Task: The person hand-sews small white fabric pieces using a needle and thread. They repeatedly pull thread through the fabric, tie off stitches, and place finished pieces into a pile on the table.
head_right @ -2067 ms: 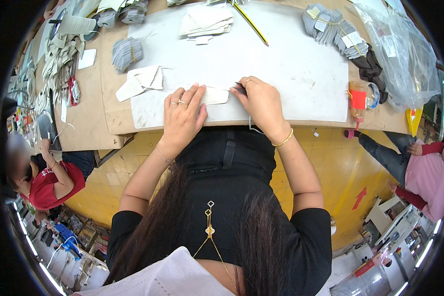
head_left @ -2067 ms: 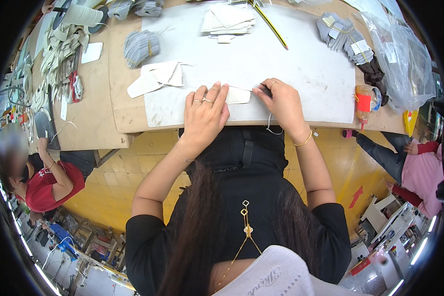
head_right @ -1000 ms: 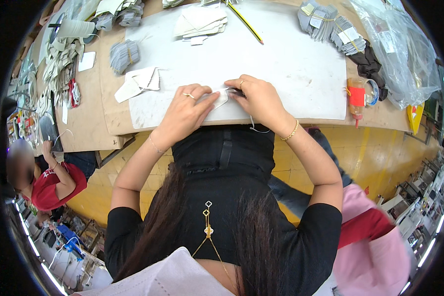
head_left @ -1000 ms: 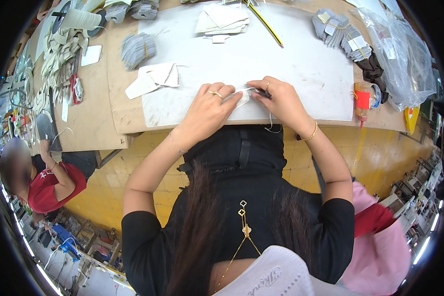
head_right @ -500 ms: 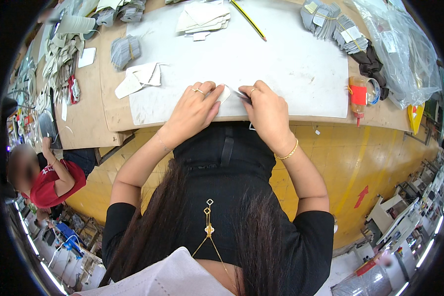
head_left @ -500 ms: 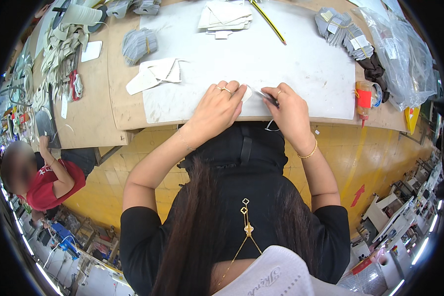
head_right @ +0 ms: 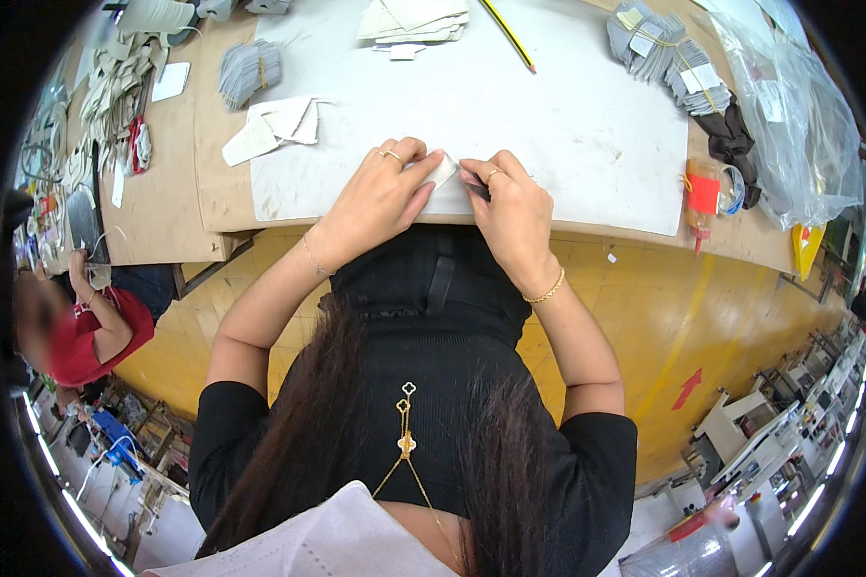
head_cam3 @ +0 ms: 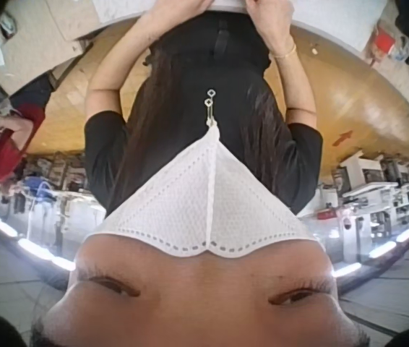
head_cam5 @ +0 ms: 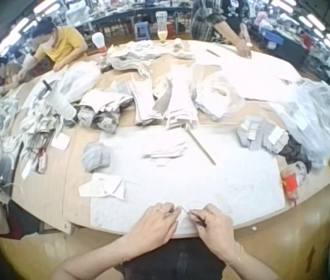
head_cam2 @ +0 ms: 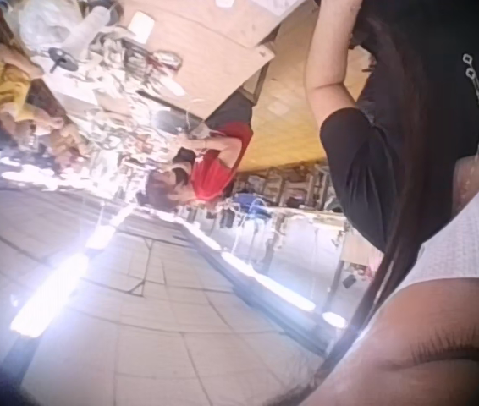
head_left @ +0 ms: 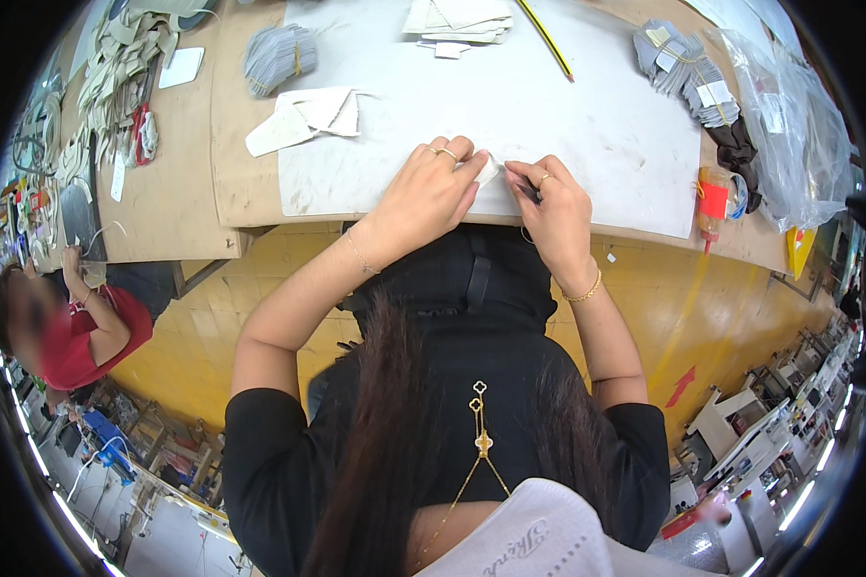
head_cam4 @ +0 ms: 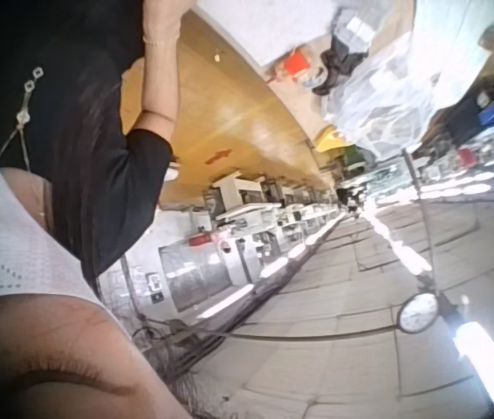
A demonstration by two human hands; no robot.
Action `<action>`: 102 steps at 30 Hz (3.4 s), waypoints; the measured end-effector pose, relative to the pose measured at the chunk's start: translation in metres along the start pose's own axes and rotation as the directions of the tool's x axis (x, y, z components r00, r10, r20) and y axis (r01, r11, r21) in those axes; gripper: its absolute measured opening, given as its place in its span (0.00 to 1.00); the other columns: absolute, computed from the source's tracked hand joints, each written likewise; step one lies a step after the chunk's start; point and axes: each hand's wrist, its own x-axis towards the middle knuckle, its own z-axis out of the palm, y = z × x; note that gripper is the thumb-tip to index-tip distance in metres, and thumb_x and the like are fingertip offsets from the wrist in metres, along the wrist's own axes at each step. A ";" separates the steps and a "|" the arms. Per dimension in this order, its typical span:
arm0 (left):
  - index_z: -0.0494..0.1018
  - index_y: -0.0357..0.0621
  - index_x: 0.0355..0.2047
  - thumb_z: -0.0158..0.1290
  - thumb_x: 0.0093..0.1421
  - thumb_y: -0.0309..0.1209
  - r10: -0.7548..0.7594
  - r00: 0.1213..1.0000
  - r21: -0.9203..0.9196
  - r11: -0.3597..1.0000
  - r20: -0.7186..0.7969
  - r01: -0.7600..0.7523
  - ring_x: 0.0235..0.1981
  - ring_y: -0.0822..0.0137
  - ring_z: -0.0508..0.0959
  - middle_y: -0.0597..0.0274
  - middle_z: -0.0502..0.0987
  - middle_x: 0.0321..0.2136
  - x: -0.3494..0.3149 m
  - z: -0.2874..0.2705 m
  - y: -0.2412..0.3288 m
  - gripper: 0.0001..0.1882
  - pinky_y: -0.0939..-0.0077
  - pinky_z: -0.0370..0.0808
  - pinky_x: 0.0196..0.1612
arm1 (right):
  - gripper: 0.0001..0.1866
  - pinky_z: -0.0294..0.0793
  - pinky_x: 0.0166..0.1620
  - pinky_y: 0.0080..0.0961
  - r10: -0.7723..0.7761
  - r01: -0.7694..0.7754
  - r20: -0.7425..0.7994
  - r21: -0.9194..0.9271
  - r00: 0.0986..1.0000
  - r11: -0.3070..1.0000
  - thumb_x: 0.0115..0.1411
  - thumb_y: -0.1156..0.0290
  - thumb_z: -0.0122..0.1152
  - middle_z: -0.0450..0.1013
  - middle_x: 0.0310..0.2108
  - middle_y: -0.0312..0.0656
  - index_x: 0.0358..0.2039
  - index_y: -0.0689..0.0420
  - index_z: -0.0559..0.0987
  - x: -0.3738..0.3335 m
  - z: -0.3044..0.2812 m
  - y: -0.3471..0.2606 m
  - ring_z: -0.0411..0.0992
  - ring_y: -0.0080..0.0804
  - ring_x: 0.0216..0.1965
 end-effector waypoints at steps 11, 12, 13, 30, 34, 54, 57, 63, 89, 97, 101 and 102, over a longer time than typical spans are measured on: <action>0.76 0.34 0.50 0.59 0.59 0.25 -0.027 1.000 -0.061 0.998 0.002 0.027 0.46 0.53 0.75 0.52 0.73 0.44 0.002 -0.001 -0.001 0.18 0.61 0.72 0.52 | 0.28 0.75 0.27 0.29 -0.215 0.217 0.036 -0.229 0.976 0.949 0.46 0.84 0.69 0.70 0.30 0.35 0.49 0.50 0.83 -0.015 0.008 0.006 0.74 0.30 0.25; 0.76 0.34 0.50 0.59 0.59 0.25 -0.024 1.000 -0.058 0.998 0.000 0.024 0.46 0.53 0.75 0.52 0.73 0.43 0.002 0.000 -0.001 0.18 0.61 0.72 0.52 | 0.28 0.75 0.27 0.29 -0.211 0.214 0.033 -0.217 0.977 0.952 0.46 0.84 0.69 0.70 0.30 0.35 0.49 0.50 0.83 -0.015 0.009 0.006 0.74 0.30 0.24; 0.76 0.34 0.50 0.59 0.59 0.26 -0.024 1.000 -0.057 0.998 0.003 0.024 0.46 0.53 0.75 0.52 0.73 0.43 0.002 0.000 -0.002 0.18 0.61 0.72 0.52 | 0.28 0.75 0.27 0.30 -0.205 0.207 0.031 -0.203 0.978 0.957 0.45 0.84 0.69 0.69 0.30 0.35 0.50 0.50 0.83 -0.015 0.009 0.005 0.73 0.31 0.24; 0.81 0.48 0.45 0.63 0.57 0.37 0.168 0.985 0.341 0.928 -0.032 -0.147 0.38 0.64 0.73 0.65 0.73 0.36 0.009 -0.014 -0.039 0.16 0.69 0.67 0.41 | 0.24 0.77 0.28 0.29 -0.387 0.417 0.161 -0.257 0.908 0.872 0.51 0.81 0.63 0.73 0.35 0.35 0.49 0.47 0.84 0.044 0.004 0.010 0.76 0.32 0.24; 0.79 0.42 0.45 0.65 0.56 0.38 0.041 0.976 0.341 0.939 -0.212 0.035 0.40 0.63 0.74 0.62 0.74 0.38 -0.003 -0.002 -0.028 0.19 0.67 0.69 0.43 | 0.20 0.78 0.31 0.28 -0.422 0.435 0.128 -0.101 0.897 0.895 0.54 0.78 0.64 0.75 0.35 0.34 0.48 0.47 0.84 0.080 0.013 0.015 0.78 0.33 0.27; 0.78 0.43 0.45 0.62 0.58 0.32 0.086 0.984 0.216 0.975 -0.158 -0.050 0.52 0.58 0.73 0.63 0.76 0.53 -0.009 0.000 -0.029 0.15 0.60 0.67 0.56 | 0.11 0.78 0.36 0.33 -0.138 0.148 0.156 -0.056 0.978 0.987 0.57 0.70 0.68 0.76 0.32 0.40 0.41 0.53 0.86 0.055 0.004 0.000 0.78 0.40 0.30; 0.78 0.44 0.45 0.62 0.57 0.32 0.083 0.983 0.216 0.975 -0.166 -0.046 0.52 0.59 0.72 0.65 0.76 0.53 -0.009 0.000 -0.030 0.15 0.61 0.67 0.55 | 0.13 0.77 0.34 0.31 -0.182 0.199 0.124 -0.142 0.975 0.970 0.55 0.73 0.69 0.74 0.33 0.38 0.42 0.53 0.85 0.049 0.006 -0.002 0.78 0.37 0.29; 0.79 0.46 0.44 0.63 0.56 0.32 0.078 0.978 0.212 0.977 -0.194 -0.036 0.51 0.59 0.72 0.66 0.76 0.52 -0.009 0.003 -0.030 0.15 0.61 0.66 0.55 | 0.17 0.77 0.29 0.29 -0.316 0.332 0.104 -0.228 0.943 0.915 0.51 0.76 0.68 0.72 0.35 0.37 0.43 0.53 0.84 0.042 0.012 -0.002 0.77 0.35 0.25; 0.76 0.45 0.53 0.61 0.56 0.33 0.012 0.993 0.298 0.954 -0.121 0.025 0.52 0.60 0.72 0.64 0.74 0.51 -0.006 -0.001 -0.025 0.23 0.59 0.64 0.56 | 0.17 0.75 0.30 0.25 -0.415 0.452 0.180 -0.296 0.892 0.842 0.57 0.69 0.62 0.72 0.35 0.36 0.49 0.55 0.82 0.038 0.006 0.005 0.77 0.28 0.27; 0.76 0.41 0.53 0.61 0.58 0.34 -0.018 0.983 0.367 0.926 -0.183 0.085 0.53 0.60 0.72 0.60 0.74 0.51 -0.014 -0.002 -0.027 0.23 0.60 0.66 0.55 | 0.17 0.74 0.35 0.28 0.142 -0.206 0.415 0.114 0.899 0.972 0.60 0.59 0.69 0.80 0.29 0.45 0.40 0.61 0.85 0.038 -0.024 0.006 0.76 0.36 0.28; 0.76 0.41 0.52 0.62 0.59 0.36 -0.020 0.976 0.349 0.932 -0.218 0.097 0.53 0.59 0.73 0.58 0.75 0.51 -0.011 0.006 -0.023 0.22 0.61 0.68 0.54 | 0.13 0.73 0.32 0.26 -0.003 -0.036 0.373 0.096 0.928 0.995 0.59 0.64 0.70 0.78 0.27 0.41 0.38 0.60 0.84 0.045 -0.027 0.015 0.74 0.31 0.25; 0.76 0.42 0.52 0.63 0.59 0.36 -0.028 0.973 0.338 0.935 -0.229 0.107 0.53 0.59 0.73 0.58 0.76 0.50 -0.011 0.006 -0.023 0.22 0.61 0.68 0.53 | 0.13 0.74 0.32 0.27 -0.064 0.063 0.306 0.013 0.950 0.998 0.58 0.65 0.70 0.77 0.29 0.42 0.39 0.59 0.85 0.045 -0.028 0.016 0.75 0.35 0.26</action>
